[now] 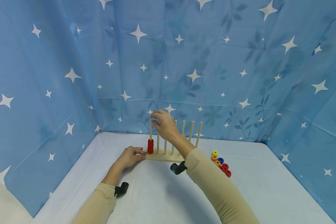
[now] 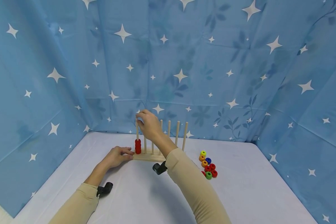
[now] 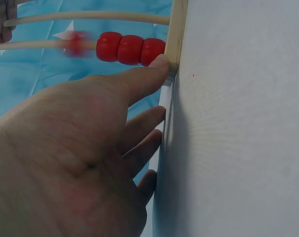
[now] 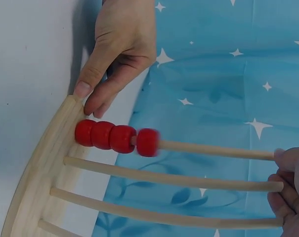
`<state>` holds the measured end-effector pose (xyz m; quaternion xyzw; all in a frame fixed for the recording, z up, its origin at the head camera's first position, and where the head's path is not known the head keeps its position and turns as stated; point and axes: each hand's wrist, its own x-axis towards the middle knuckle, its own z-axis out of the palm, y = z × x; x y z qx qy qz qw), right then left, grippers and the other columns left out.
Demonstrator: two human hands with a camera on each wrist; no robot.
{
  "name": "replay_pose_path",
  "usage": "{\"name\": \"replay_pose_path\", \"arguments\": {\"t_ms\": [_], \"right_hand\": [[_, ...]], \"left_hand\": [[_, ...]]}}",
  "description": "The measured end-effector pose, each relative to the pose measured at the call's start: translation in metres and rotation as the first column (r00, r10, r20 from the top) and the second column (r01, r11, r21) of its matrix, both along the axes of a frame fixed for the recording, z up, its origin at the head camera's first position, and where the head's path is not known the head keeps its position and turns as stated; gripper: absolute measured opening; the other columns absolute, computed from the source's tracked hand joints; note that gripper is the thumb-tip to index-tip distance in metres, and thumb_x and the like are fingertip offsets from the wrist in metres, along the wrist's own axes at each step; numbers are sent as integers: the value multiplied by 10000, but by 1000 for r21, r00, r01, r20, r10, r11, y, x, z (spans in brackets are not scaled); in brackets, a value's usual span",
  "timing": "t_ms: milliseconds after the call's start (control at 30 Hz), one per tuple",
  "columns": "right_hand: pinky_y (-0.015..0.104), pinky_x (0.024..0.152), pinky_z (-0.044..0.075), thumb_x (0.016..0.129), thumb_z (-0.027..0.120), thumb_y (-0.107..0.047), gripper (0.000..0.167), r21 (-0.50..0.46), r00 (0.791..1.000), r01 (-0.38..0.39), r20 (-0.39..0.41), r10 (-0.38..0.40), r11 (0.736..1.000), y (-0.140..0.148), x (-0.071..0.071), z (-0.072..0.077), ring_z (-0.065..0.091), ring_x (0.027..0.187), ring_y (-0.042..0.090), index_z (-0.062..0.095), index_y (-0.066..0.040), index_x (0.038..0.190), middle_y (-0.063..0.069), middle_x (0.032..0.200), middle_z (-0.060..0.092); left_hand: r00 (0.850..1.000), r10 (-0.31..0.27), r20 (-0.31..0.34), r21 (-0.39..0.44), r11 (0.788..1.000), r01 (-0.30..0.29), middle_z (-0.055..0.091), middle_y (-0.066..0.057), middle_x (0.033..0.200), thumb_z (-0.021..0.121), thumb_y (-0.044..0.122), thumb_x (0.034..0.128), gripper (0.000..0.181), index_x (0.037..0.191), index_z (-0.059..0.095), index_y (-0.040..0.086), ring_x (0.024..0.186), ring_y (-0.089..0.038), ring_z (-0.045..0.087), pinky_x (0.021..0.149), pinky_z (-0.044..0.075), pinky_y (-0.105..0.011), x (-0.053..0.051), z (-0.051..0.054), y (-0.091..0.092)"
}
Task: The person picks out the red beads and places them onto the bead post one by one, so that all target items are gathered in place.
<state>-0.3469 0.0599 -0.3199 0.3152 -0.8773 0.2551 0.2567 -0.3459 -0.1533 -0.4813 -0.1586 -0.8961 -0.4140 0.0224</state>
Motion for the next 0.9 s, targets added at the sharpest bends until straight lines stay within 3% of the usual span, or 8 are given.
{"name": "replay_pose_path", "arguments": {"t_ms": [200, 467, 900], "right_hand": [[380, 896, 604, 999, 694, -69, 206, -64, 999, -28, -32, 26, 998, 6, 1, 3, 721, 1072, 290, 756, -28, 1191, 126, 1237, 709], [404, 948, 595, 958, 742, -52, 190, -152, 990, -68, -131, 49, 986, 16, 5, 8, 717, 1114, 292, 768, -10, 1141, 135, 1188, 732], [436, 1014, 569, 966, 744, -84, 268, -268, 979, -130, -188, 81, 954, 45, 26, 8, 677, 1220, 300, 744, -2, 1221, 151, 1271, 711]], "left_hand": [[1000, 6, 8, 6, 1000, -7, 657, -184, 1409, 803, 192, 920, 175, 1080, 842, 135, 1408, -440, 525, 1183, 381, -610, 0, -1, 0], [1000, 7, 14, 4, 1000, -7, 655, -177, 1416, 800, 200, 924, 186, 1095, 839, 139, 1417, -431, 519, 1189, 378, -600, 1, 0, 1], [1000, 8, 17, 1, 1000, -8, 653, -178, 1417, 804, 194, 919, 185, 1092, 840, 138, 1413, -438, 522, 1187, 373, -614, 0, -1, 1]]}}
